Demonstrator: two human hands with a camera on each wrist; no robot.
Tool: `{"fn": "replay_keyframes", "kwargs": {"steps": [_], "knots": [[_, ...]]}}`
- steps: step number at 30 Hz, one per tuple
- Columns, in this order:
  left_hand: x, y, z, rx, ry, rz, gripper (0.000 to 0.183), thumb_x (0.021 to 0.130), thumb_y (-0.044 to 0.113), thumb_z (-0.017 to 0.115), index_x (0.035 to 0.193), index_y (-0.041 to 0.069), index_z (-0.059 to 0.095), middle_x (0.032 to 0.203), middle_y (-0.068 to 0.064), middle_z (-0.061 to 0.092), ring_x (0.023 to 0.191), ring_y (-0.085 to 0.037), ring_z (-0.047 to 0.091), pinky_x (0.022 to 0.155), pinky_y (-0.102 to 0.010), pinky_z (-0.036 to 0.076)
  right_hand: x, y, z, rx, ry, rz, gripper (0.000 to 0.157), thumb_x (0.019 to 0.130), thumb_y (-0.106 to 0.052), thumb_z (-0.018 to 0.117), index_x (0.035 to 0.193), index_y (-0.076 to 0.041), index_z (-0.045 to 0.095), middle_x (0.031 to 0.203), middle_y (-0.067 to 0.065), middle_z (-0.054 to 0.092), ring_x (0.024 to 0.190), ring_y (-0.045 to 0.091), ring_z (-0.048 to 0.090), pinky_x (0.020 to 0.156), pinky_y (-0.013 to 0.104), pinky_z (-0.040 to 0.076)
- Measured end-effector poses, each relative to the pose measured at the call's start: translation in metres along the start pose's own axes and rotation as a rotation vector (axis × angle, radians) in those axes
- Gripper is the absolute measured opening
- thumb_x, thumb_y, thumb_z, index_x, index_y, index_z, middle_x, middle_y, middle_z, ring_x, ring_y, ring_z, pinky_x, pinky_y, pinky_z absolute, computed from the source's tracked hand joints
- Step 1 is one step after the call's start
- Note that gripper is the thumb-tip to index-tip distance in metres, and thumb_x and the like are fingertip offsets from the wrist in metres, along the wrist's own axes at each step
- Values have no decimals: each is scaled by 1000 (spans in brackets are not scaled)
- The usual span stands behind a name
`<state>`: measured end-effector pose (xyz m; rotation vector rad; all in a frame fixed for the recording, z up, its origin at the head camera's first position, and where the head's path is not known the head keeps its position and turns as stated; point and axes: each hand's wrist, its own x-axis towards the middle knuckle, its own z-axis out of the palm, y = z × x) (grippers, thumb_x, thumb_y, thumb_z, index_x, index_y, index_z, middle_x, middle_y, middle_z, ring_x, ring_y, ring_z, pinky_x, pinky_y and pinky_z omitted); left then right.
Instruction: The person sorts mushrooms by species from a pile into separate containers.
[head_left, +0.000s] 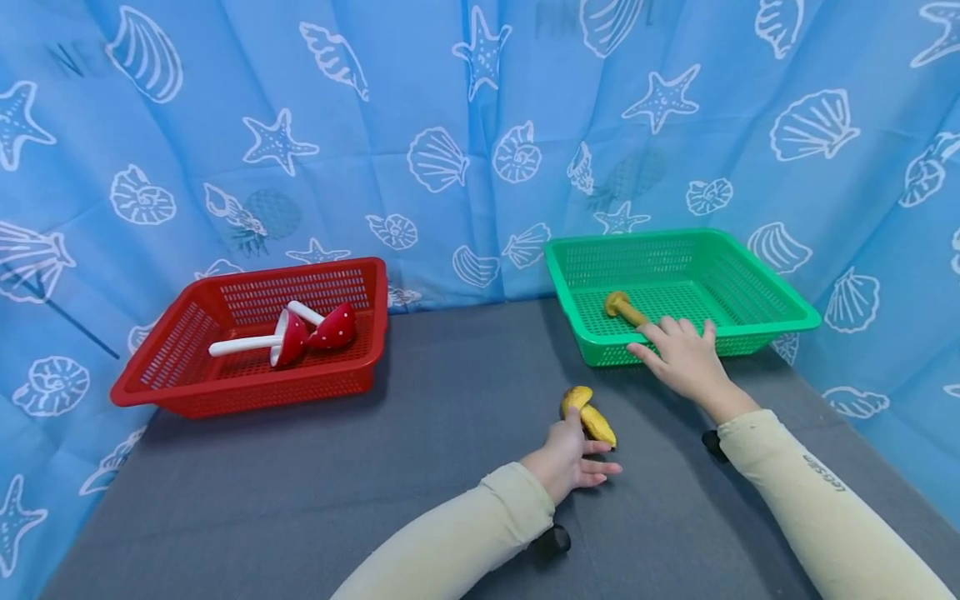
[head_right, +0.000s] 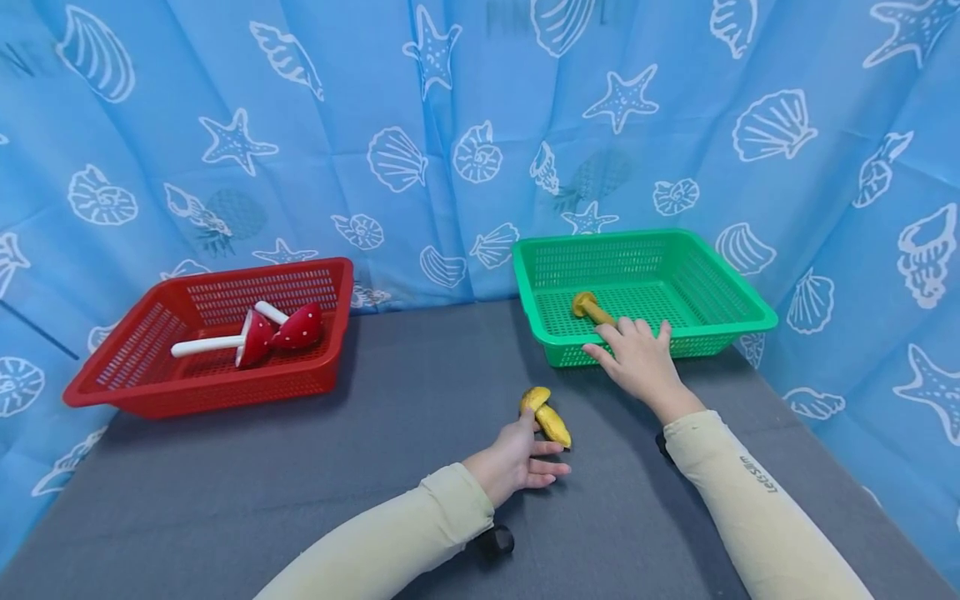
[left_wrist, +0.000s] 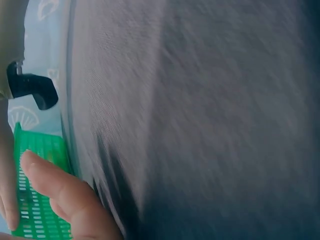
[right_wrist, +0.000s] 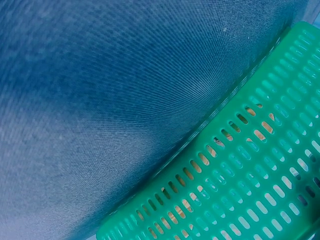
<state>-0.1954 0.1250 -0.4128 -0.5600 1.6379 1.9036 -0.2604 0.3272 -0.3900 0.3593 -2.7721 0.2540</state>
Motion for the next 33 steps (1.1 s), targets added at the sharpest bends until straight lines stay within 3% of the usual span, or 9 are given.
{"fn": "replay_keyframes", "kwargs": {"steps": [5, 8, 16, 20, 26, 33], "knots": [[4, 2, -6, 95, 0, 86, 22, 99, 18, 55, 117, 6, 50, 69, -2, 59, 51, -19, 66, 36, -20, 41, 1, 0, -1, -1, 7, -7, 36, 98, -33, 57, 119, -4, 60, 107, 22, 55, 103, 47, 47, 94, 78, 15], [7, 3, -5, 162, 25, 121, 21, 94, 10, 62, 112, 8, 50, 64, 0, 57, 40, -11, 56, 34, -19, 39, 1, 0, -1, -4, 6, -6, 36, 97, -33, 58, 119, -4, 61, 106, 22, 55, 102, 47, 47, 93, 78, 15], [16, 4, 2, 262, 125, 125, 22, 89, 16, 72, 90, 6, 52, 62, 0, 60, 46, -15, 64, 34, -20, 40, 0, 0, 1, -6, 1, -1, 37, 98, -34, 58, 120, -4, 61, 107, 22, 56, 103, 47, 48, 94, 79, 14], [17, 5, 4, 243, 150, 109, 26, 89, 14, 71, 101, 3, 51, 68, -3, 61, 40, -11, 57, 35, -20, 41, 1, 0, 1, -7, 7, 3, 36, 97, -33, 59, 119, -4, 61, 106, 22, 56, 102, 46, 48, 94, 78, 15], [15, 9, 1, 211, 171, 71, 53, 87, 15, 72, 130, 1, 44, 77, -9, 61, 38, -9, 47, 37, -20, 40, 1, -1, 0, -12, 0, 11, 37, 98, -34, 58, 119, -5, 61, 108, 23, 56, 102, 46, 48, 94, 78, 15], [8, 21, -9, 156, 148, 88, 45, 87, 17, 73, 122, 3, 49, 84, -9, 60, 47, -13, 51, 43, -22, 44, 1, -1, 0, -12, 4, 8, 35, 97, -33, 58, 118, -4, 61, 107, 23, 56, 102, 47, 48, 94, 79, 14]]}}
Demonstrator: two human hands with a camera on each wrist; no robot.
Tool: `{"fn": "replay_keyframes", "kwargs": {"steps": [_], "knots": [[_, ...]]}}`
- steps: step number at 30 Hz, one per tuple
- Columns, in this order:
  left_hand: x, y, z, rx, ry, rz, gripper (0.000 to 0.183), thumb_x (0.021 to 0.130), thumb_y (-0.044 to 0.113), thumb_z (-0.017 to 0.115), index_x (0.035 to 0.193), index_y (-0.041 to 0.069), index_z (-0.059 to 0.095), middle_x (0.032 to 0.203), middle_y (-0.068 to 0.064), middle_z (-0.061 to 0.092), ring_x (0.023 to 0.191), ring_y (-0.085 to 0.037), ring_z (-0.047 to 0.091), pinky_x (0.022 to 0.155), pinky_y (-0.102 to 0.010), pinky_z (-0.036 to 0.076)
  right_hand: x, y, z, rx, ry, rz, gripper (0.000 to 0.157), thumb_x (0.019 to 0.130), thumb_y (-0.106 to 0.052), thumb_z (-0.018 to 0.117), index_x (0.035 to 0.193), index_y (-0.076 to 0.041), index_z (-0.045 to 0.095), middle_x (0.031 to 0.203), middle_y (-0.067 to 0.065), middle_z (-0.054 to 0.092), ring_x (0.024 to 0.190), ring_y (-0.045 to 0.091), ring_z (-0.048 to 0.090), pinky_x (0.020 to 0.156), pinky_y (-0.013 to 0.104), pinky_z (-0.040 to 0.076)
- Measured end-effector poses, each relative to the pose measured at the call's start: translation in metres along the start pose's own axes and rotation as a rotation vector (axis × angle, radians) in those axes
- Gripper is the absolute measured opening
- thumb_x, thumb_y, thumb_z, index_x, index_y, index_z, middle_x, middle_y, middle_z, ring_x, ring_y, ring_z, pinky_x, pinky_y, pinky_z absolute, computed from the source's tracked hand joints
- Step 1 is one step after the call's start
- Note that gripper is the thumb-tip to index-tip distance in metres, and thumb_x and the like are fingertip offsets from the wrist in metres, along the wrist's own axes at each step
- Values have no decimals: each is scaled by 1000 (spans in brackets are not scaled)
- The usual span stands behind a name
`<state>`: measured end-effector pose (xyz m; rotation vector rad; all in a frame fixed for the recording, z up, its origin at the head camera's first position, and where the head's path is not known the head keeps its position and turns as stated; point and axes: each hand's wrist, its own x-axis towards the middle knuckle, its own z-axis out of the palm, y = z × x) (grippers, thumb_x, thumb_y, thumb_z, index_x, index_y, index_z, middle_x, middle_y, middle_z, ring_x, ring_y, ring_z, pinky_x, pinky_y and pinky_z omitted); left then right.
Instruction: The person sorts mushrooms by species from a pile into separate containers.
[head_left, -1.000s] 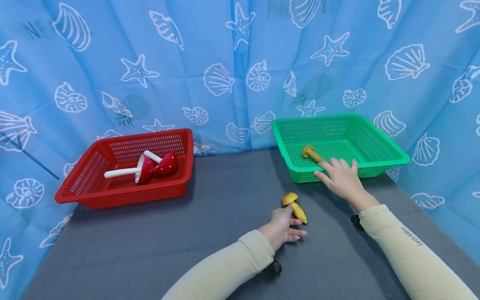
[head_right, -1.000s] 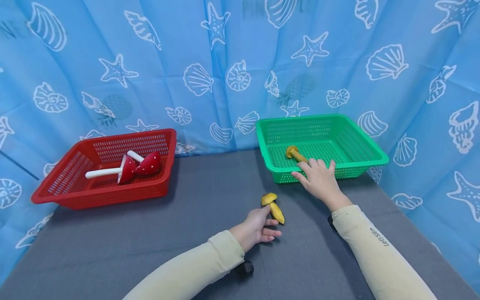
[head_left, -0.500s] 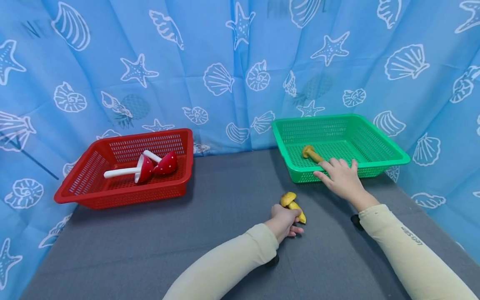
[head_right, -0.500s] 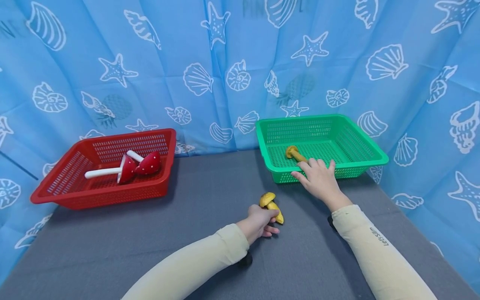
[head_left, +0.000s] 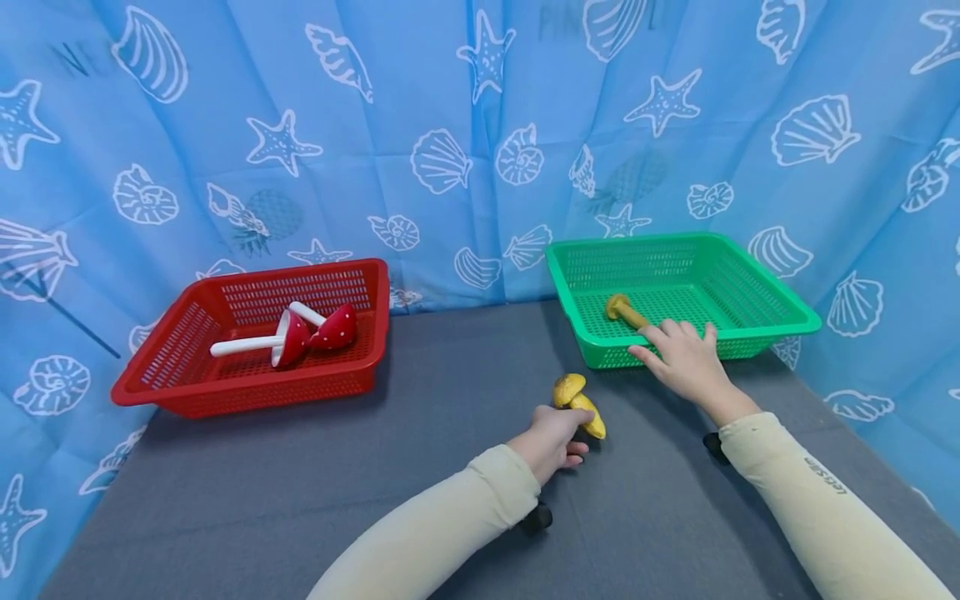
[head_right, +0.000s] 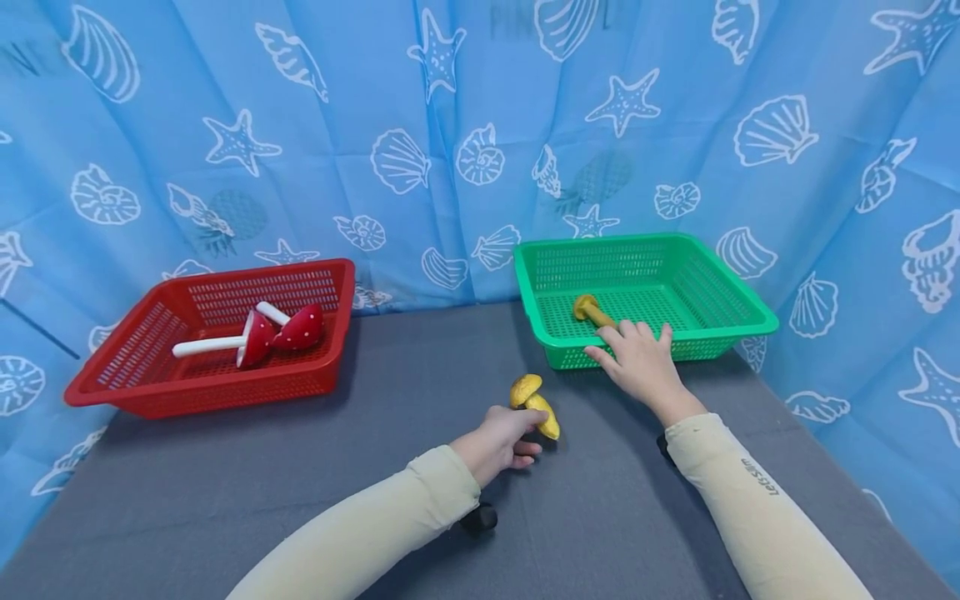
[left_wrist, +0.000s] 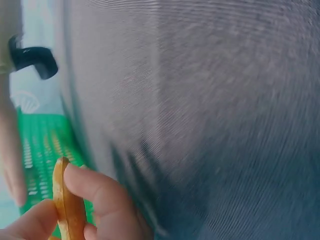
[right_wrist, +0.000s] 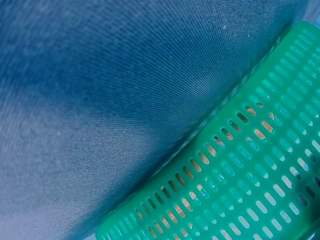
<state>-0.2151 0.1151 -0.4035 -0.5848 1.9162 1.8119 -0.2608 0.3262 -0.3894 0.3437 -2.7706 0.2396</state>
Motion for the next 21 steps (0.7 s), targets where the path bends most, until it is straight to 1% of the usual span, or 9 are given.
{"fn": "replay_keyframes", "kwargs": {"steps": [4, 7, 8, 10, 13, 15, 17, 21], "knots": [[-7, 10, -10, -62, -71, 11, 40, 90, 15, 70, 120, 2, 48, 88, -7, 64, 52, -14, 62, 46, -23, 49, 0, -1, 0, -4, -12, 8, 36, 97, -33, 59, 118, -4, 61, 108, 23, 56, 103, 48, 48, 95, 79, 14], [-11, 17, -16, -74, -122, 24, 36, 91, 16, 70, 118, 1, 52, 88, -7, 68, 63, -18, 70, 53, -25, 54, 0, -1, 0, -8, -15, 12, 36, 97, -33, 59, 119, -4, 61, 108, 23, 56, 104, 48, 48, 95, 79, 14], [-12, 19, -17, -72, -133, 27, 34, 91, 17, 70, 116, 2, 54, 88, -7, 69, 66, -19, 71, 55, -26, 54, 0, 0, 0, -10, -15, 12, 36, 97, -33, 59, 119, -4, 61, 108, 23, 56, 104, 48, 48, 95, 79, 14], [-14, 22, -19, -66, -151, 34, 30, 91, 20, 70, 112, 3, 59, 88, -6, 70, 66, -18, 71, 56, -26, 54, 0, 0, 1, -16, -13, 9, 37, 97, -33, 59, 119, -4, 61, 108, 23, 56, 103, 48, 48, 94, 78, 15], [-16, 27, -21, -61, -164, 38, 27, 91, 21, 70, 110, 4, 62, 89, -5, 71, 63, -15, 70, 53, -23, 52, 0, 1, 1, -24, -10, 5, 36, 97, -33, 59, 119, -4, 60, 108, 23, 56, 103, 48, 48, 93, 78, 16], [-18, 30, -22, -68, -169, 40, 26, 91, 21, 70, 109, 4, 63, 88, -5, 71, 65, -16, 70, 53, -23, 52, -1, 1, 2, -27, -8, 3, 36, 97, -33, 60, 119, -4, 60, 109, 24, 56, 103, 48, 48, 93, 78, 17], [-18, 33, -23, -78, -177, 47, 24, 91, 20, 70, 108, 3, 64, 88, -7, 71, 71, -19, 71, 56, -24, 53, -1, 2, 2, -29, -6, 2, 36, 97, -33, 60, 119, -5, 60, 109, 23, 56, 103, 48, 48, 93, 78, 17], [-17, 40, -25, -119, -199, 73, 22, 91, 15, 69, 107, 0, 65, 89, -11, 73, 86, -24, 72, 66, -28, 57, -1, 1, 3, -35, -1, -4, 37, 97, -34, 58, 120, -4, 61, 108, 23, 56, 102, 47, 49, 92, 76, 19]]}}
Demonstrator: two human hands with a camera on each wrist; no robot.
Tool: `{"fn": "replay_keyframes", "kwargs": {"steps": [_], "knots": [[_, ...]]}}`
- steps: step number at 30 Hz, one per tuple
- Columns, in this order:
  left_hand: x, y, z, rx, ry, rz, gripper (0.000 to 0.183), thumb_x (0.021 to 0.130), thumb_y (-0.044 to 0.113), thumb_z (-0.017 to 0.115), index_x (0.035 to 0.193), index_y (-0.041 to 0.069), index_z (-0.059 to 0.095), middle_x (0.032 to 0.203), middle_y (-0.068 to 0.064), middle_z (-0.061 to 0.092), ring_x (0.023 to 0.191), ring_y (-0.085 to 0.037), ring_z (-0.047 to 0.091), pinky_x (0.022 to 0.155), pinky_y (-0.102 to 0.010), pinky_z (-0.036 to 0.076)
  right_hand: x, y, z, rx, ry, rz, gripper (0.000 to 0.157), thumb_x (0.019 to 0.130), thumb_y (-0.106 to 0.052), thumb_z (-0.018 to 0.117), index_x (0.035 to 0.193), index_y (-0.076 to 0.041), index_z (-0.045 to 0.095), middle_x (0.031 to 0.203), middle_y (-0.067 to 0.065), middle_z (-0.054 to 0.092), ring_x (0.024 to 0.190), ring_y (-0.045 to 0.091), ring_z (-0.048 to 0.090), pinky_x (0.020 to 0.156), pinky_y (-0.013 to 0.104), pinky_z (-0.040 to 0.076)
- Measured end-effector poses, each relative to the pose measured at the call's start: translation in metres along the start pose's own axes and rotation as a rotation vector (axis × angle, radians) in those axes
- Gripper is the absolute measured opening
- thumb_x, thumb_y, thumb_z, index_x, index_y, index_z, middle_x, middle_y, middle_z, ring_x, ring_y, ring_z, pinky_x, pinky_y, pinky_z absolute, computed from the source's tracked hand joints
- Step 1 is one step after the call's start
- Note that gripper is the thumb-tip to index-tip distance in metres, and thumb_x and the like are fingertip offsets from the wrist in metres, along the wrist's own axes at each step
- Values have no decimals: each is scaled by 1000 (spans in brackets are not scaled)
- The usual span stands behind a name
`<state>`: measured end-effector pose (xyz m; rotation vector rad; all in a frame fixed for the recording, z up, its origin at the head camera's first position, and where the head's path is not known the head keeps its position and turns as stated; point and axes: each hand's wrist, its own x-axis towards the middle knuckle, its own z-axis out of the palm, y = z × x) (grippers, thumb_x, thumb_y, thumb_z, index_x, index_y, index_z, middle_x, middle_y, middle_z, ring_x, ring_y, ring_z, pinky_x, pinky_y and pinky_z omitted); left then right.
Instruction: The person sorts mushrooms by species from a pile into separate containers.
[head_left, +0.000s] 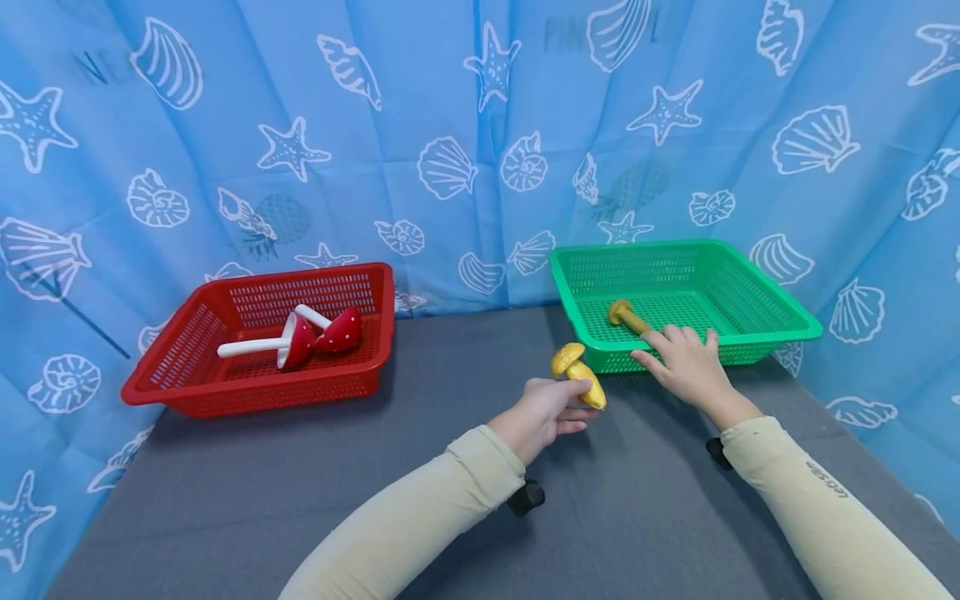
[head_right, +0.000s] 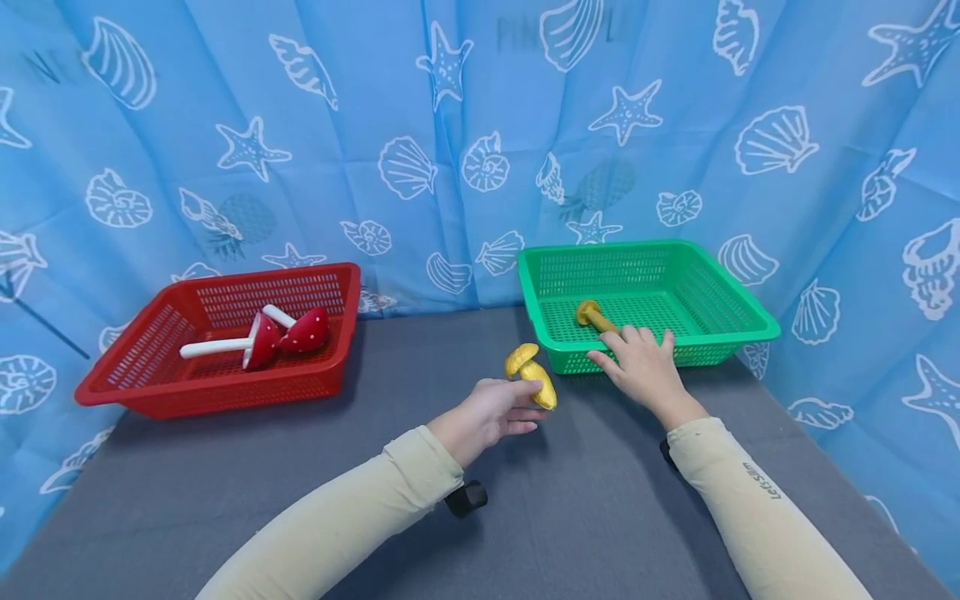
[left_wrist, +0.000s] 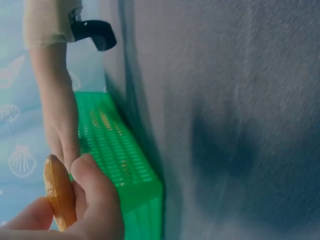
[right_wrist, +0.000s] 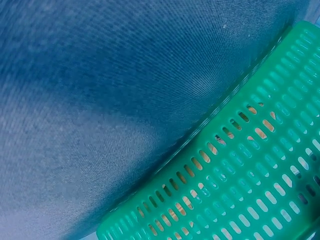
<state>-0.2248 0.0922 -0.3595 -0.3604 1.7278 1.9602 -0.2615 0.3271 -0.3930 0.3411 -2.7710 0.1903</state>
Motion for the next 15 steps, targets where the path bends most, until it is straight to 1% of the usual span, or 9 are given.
{"fn": "replay_keyframes", "kwargs": {"steps": [3, 5, 9, 11, 15], "knots": [[2, 4, -1, -33, -14, 25, 21, 91, 12, 68, 107, -2, 63, 91, -14, 72, 91, -26, 71, 69, -28, 57, 0, 0, 1, 1, -1, -3, 38, 98, -35, 58, 120, -4, 61, 108, 22, 56, 101, 46, 49, 91, 75, 21], [4, 6, -2, -59, -19, 33, 21, 91, 11, 68, 107, -2, 62, 91, -15, 72, 91, -26, 71, 69, -27, 57, 0, 1, 1, 4, -4, -2, 38, 98, -35, 58, 120, -4, 61, 107, 22, 56, 101, 46, 49, 90, 74, 21], [7, 8, -1, -88, -24, 45, 19, 92, 10, 68, 105, -2, 62, 90, -16, 72, 89, -25, 71, 67, -26, 57, 0, 1, 0, 8, -8, 5, 37, 97, -34, 58, 120, -5, 60, 107, 21, 56, 101, 45, 49, 89, 74, 22], [9, 10, 1, -97, -19, 47, 17, 91, 10, 68, 103, -1, 62, 89, -15, 72, 87, -25, 71, 66, -25, 57, 0, 0, 0, 11, -9, 6, 37, 97, -34, 58, 120, -5, 60, 107, 21, 56, 101, 44, 49, 89, 74, 22], [10, 14, 5, -104, -6, 72, 16, 91, 9, 69, 101, 1, 61, 87, -15, 72, 86, -26, 71, 63, -25, 56, 0, -1, -1, 12, -3, 1, 36, 97, -33, 59, 119, -5, 61, 107, 21, 56, 99, 44, 49, 88, 73, 23]]}}
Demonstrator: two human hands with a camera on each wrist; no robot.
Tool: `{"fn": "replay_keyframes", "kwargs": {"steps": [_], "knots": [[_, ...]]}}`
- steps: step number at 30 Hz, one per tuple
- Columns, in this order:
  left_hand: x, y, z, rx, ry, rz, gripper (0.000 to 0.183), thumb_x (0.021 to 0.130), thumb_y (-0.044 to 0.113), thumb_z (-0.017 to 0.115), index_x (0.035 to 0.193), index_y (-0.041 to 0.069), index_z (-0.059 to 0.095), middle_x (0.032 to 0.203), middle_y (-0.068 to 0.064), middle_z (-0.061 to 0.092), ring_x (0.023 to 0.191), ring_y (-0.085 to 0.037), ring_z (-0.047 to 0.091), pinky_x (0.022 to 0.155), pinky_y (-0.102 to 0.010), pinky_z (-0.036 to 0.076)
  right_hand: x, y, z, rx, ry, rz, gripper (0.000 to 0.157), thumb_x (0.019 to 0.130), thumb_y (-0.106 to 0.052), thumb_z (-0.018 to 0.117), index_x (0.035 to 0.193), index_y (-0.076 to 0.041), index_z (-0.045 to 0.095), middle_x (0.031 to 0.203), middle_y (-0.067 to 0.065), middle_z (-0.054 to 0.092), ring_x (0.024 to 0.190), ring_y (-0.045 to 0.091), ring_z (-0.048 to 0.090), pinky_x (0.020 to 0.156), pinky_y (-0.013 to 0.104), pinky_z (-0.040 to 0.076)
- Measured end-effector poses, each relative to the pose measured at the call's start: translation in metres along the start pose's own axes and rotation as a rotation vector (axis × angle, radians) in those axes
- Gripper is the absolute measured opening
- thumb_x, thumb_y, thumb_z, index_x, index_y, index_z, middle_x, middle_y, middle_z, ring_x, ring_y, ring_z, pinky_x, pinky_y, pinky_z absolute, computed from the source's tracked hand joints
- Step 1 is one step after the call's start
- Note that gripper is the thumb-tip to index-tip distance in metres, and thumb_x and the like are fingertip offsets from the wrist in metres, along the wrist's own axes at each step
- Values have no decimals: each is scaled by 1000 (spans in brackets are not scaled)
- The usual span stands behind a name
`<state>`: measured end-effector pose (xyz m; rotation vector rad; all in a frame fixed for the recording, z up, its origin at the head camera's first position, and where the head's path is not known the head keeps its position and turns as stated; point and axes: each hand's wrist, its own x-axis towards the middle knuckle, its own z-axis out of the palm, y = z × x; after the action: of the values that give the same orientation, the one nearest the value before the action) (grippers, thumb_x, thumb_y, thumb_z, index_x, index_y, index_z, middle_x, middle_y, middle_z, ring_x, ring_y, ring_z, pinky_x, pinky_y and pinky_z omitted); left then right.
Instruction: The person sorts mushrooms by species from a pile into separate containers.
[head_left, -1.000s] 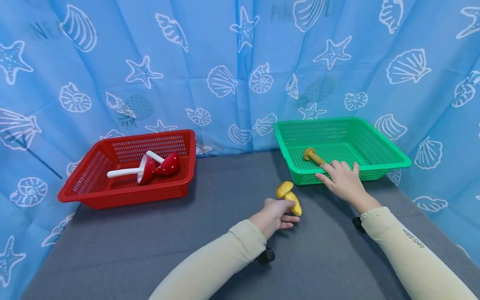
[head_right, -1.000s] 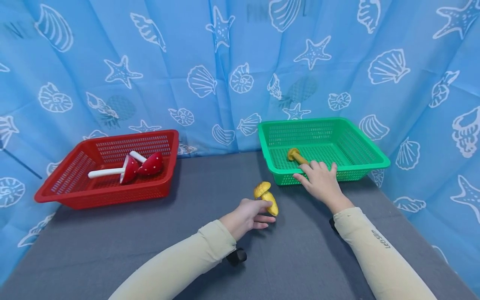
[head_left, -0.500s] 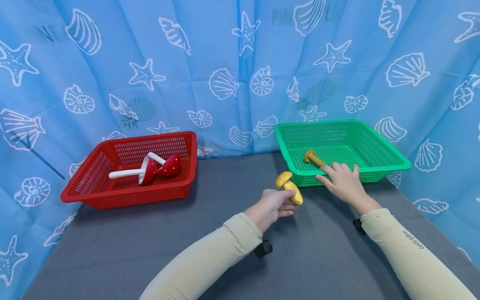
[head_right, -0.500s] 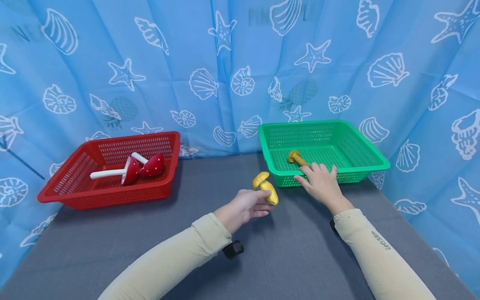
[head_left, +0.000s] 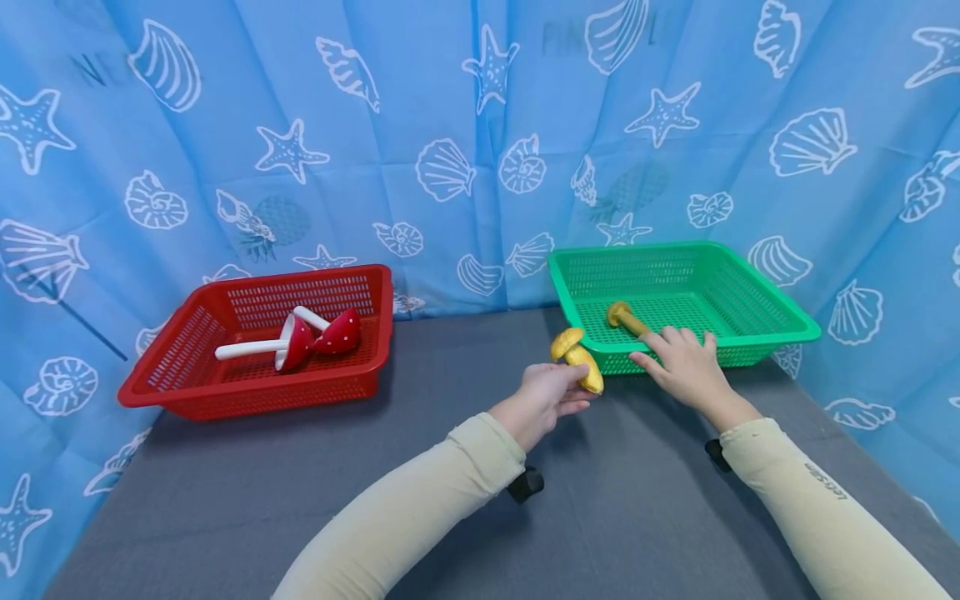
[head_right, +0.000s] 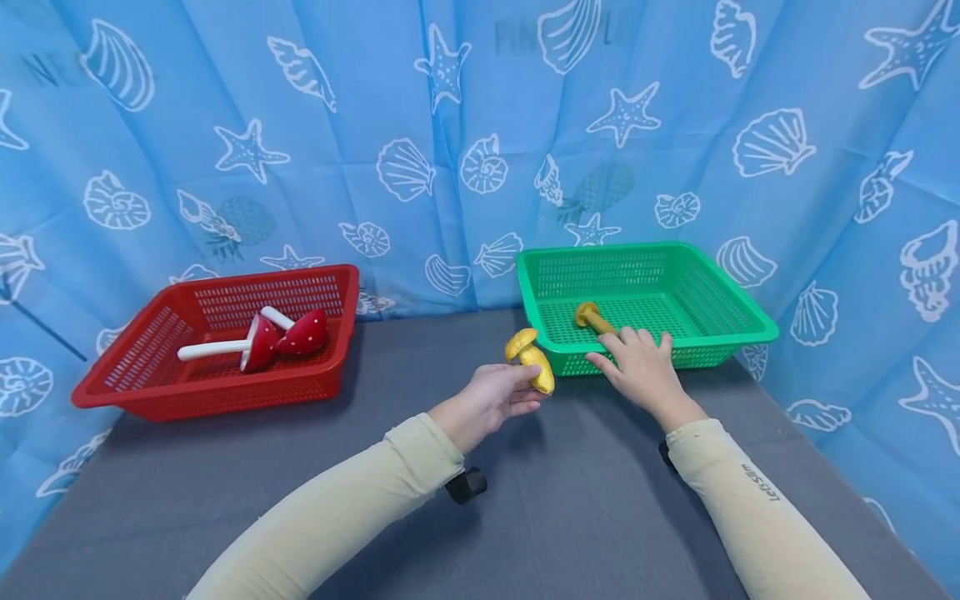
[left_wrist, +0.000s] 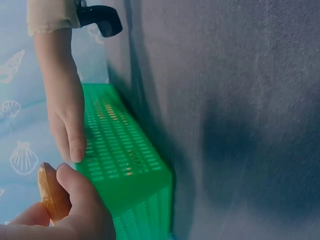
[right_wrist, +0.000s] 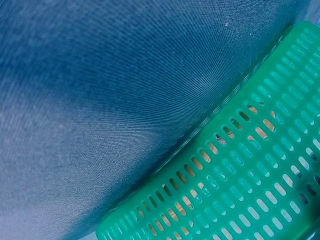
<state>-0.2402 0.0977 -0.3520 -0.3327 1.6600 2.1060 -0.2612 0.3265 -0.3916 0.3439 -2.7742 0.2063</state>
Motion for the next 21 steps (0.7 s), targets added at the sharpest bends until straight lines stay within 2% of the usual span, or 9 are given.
{"fn": "replay_keyframes", "kwargs": {"steps": [8, 15, 21], "knots": [[4, 10, 8, 28, 24, 39, 18, 90, 10, 69, 105, 2, 62, 86, -14, 72, 66, -16, 67, 60, -25, 56, 1, 0, 0, -5, 8, -5, 36, 97, -33, 59, 119, -5, 61, 106, 21, 56, 99, 45, 50, 89, 74, 23], [12, 15, 13, 15, 29, 48, 23, 91, 11, 69, 112, 2, 63, 90, -14, 72, 68, -16, 67, 58, -24, 54, 0, 0, 0, -4, 15, -10, 39, 98, -38, 55, 119, -5, 61, 105, 21, 56, 99, 44, 50, 90, 74, 22], [18, 19, 14, -33, 19, 40, 25, 92, 12, 68, 115, 3, 64, 91, -11, 72, 63, -13, 62, 53, -21, 49, 0, -1, 0, -2, 12, -7, 35, 97, -33, 59, 118, -5, 61, 104, 21, 56, 98, 44, 50, 89, 74, 22]]}}
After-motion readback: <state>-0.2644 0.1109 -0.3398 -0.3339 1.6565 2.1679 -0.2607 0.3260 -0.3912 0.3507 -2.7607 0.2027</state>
